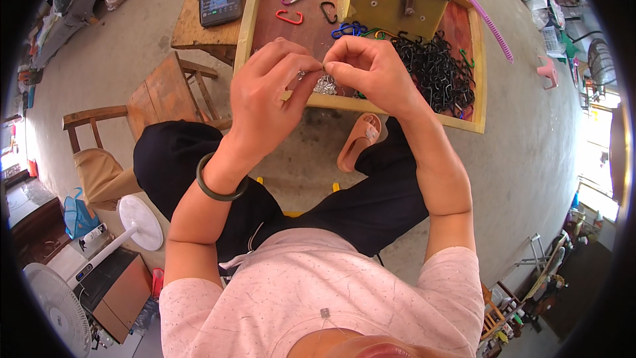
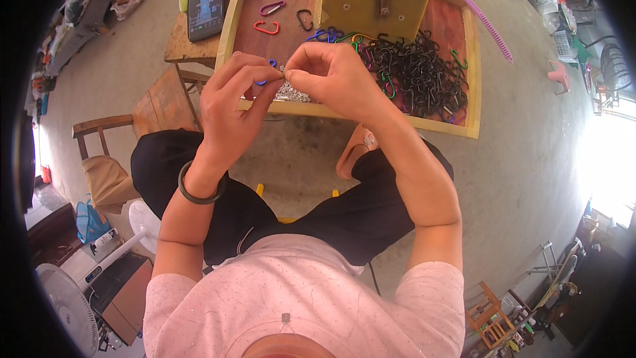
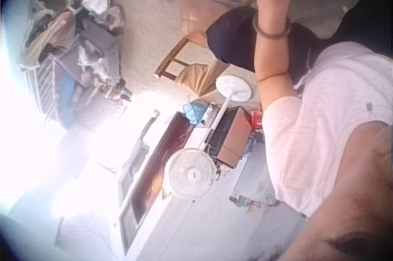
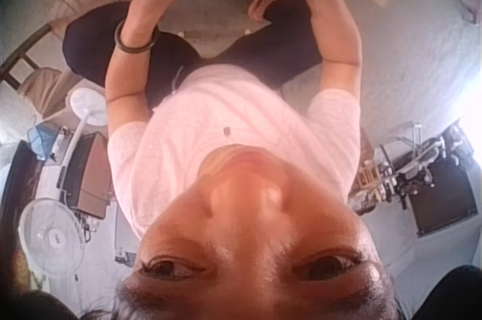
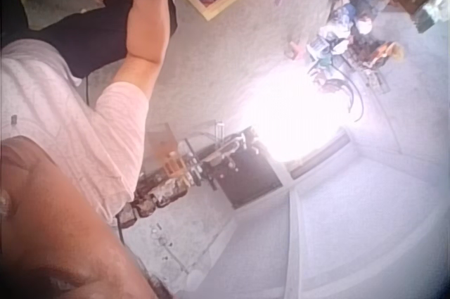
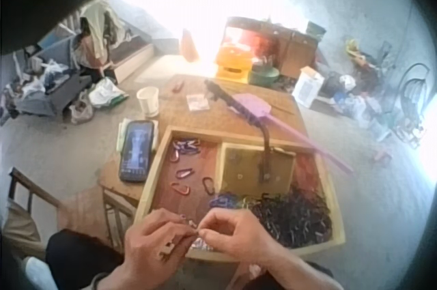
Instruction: The person assembles carabiner clips by attaching small metal gate components to carabiner bodies and securing them with a tabletop pressing tool.
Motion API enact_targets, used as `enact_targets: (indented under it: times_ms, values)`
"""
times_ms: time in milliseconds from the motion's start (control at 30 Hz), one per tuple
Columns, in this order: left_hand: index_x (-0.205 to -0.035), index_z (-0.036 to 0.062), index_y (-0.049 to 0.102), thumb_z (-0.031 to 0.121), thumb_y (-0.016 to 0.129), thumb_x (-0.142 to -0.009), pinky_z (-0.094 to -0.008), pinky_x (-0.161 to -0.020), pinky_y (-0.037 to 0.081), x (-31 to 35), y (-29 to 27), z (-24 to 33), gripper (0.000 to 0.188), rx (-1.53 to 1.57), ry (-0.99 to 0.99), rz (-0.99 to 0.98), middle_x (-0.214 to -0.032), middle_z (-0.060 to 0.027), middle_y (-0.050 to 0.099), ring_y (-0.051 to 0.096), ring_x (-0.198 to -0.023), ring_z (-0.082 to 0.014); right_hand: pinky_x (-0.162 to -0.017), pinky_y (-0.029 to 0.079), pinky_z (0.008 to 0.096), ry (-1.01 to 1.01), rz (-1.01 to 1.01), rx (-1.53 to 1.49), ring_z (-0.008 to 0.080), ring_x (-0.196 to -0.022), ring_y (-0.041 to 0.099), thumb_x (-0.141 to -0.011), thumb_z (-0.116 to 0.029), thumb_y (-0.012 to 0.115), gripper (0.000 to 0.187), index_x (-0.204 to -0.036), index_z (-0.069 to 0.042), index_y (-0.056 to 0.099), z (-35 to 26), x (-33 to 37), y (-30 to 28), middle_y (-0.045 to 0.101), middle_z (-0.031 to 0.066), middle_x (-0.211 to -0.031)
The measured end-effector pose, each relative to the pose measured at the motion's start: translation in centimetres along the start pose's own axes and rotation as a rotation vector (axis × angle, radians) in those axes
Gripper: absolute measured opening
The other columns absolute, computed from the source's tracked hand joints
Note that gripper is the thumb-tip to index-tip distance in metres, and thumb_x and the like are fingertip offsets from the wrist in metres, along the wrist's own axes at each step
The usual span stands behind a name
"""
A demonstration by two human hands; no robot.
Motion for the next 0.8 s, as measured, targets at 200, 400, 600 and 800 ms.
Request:
enact_targets:
  times_ms: [200,400,600,800]
  values:
    - [-0.091,0.0027,0.071,-0.007,0.077,-0.082,-0.0257,-0.057,0.047,0.2,0.0,-0.7,0.015,0.178,-0.067,-0.049,-0.090,-0.0043,0.067,0.062,-0.074,-0.0133,-0.068,0.051,0.0261,0.038,-0.089,-0.066,0.0070,-0.073,0.060,-0.096,-0.009,0.067,0.009,-0.097,0.000,0.068,-0.3,0.3,0.0,0.064,-0.0004,-0.082]
    - [-0.092,0.0036,0.071,-0.004,0.076,-0.085,-0.0246,-0.056,0.044,0.1,0.7,-2.4,0.012,0.402,-0.266,-0.066,-0.087,-0.0022,0.066,0.061,-0.070,-0.0122,-0.072,0.050,0.0266,0.124,-0.134,-0.273,0.0078,-0.076,0.058,-0.094,-0.010,0.066,0.007,-0.095,-0.003,0.067,0.6,0.0,0.4,0.063,-0.0006,-0.083]
    - [-0.096,0.0046,0.070,-0.002,0.075,-0.085,-0.0261,-0.056,0.044,-0.2,0.6,-1.1,0.014,0.078,-0.105,-0.085,-0.086,-0.0024,0.066,0.059,-0.066,-0.0134,-0.068,0.050,0.0261,0.092,-0.034,-0.124,0.0071,-0.074,0.056,-0.094,-0.008,0.065,0.007,-0.095,-0.002,0.066,0.5,-0.1,-0.2,0.062,-0.0002,-0.081]
    - [-0.098,0.0031,0.069,-0.001,0.073,-0.087,-0.0243,-0.059,0.046,0.5,0.9,-2.7,0.012,0.276,-0.357,-0.080,-0.088,-0.0019,0.068,0.062,-0.070,-0.0105,-0.066,0.054,0.0276,-0.008,0.021,0.107,0.0076,-0.076,0.059,-0.094,-0.004,0.065,0.008,-0.100,0.002,0.066,-0.9,0.1,0.1,0.063,0.0006,-0.084]
Point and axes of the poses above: each hand's wrist, its own x-axis away from the middle knuckle, its own y-axis out of the palm, z = x × y, the point moved 6 cm from there along -x, towards the middle knuckle
